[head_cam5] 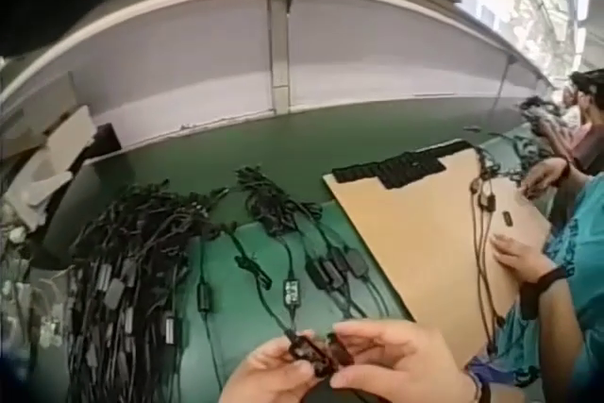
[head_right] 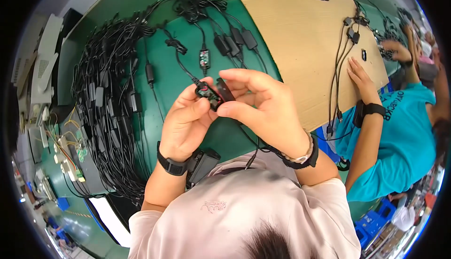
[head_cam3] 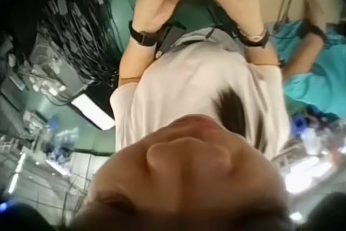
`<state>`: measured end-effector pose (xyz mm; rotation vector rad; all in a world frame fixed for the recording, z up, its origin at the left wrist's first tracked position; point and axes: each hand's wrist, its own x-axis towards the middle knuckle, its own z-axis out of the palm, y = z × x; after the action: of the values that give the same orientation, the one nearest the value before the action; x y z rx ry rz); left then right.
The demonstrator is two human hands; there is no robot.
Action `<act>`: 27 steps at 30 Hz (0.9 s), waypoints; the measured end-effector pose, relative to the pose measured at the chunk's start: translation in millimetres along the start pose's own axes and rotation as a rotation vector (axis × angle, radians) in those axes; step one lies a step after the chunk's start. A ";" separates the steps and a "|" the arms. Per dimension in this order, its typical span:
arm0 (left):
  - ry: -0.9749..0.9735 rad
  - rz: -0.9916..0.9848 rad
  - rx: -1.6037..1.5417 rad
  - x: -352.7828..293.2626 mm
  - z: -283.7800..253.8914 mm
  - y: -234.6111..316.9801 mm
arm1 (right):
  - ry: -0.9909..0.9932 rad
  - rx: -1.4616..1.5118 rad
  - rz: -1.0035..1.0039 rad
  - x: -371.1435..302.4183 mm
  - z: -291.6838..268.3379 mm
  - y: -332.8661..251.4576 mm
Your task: The person picks up a cable and a plastic cover, fits the cover over the circuit board, and presses the pieces together by hand. They then set the assembled cable onto a cardboard sheet and repeat the process with another cable.
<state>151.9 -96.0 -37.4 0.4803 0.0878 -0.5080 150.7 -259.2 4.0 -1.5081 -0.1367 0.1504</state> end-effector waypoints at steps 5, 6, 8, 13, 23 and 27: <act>0.066 -0.021 0.013 -0.4 -3.0 -9.9 | 0.002 -0.231 -0.070 -6.5 -2.0 3.6; 0.075 -0.027 0.012 -1.2 -3.7 -11.1 | 0.019 -0.259 -0.055 -7.8 -1.2 4.1; 0.072 -0.014 0.040 -3.6 -4.9 -10.5 | 0.011 -0.307 -0.077 -8.9 0.1 5.3; 0.054 0.001 0.058 -4.3 -5.7 -5.8 | 0.007 -0.466 -0.201 -7.7 5.0 7.4; 0.057 0.045 0.068 -5.0 -2.5 -3.1 | 0.023 -0.480 -0.232 -2.3 8.0 10.2; 0.063 0.050 0.062 -6.1 -1.8 -2.9 | 0.017 -0.499 -0.194 -2.8 8.1 9.8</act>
<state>145.3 -94.6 -39.1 0.5579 0.1207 -0.4471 146.4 -251.2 -5.2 -1.9809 -0.3233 -0.0592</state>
